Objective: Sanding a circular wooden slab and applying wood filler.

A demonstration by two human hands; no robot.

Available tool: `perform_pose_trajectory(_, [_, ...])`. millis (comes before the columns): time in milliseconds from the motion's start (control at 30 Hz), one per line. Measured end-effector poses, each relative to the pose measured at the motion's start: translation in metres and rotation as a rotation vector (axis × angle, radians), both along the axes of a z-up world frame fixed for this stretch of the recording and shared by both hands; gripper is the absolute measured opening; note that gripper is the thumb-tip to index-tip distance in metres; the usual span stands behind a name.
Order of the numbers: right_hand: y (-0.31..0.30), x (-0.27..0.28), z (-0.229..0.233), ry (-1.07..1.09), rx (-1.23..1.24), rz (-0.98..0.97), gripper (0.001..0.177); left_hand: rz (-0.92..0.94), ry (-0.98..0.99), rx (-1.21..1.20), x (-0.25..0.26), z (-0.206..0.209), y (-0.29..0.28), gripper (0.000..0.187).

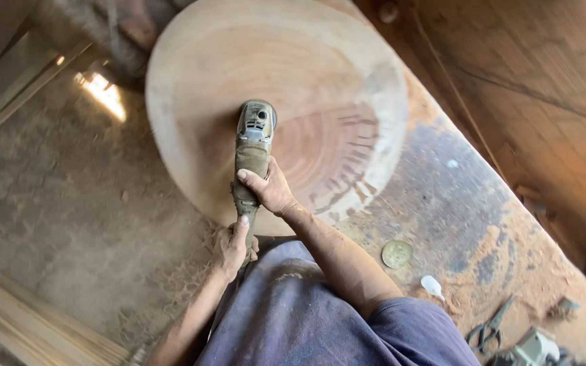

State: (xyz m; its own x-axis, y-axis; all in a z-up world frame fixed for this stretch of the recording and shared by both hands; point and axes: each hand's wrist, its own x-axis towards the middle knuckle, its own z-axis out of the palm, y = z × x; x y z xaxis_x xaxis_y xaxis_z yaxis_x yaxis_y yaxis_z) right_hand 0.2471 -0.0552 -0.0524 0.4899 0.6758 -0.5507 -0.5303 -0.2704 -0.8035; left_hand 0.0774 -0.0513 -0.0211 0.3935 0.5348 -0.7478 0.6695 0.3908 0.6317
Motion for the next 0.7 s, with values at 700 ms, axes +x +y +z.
perform_pose_trajectory(700, [-0.074, 0.083, -0.009, -0.167, 0.141, -0.259, 0.051, -0.422, -0.158, 0.04, 0.091, -0.028, -0.039, 0.033])
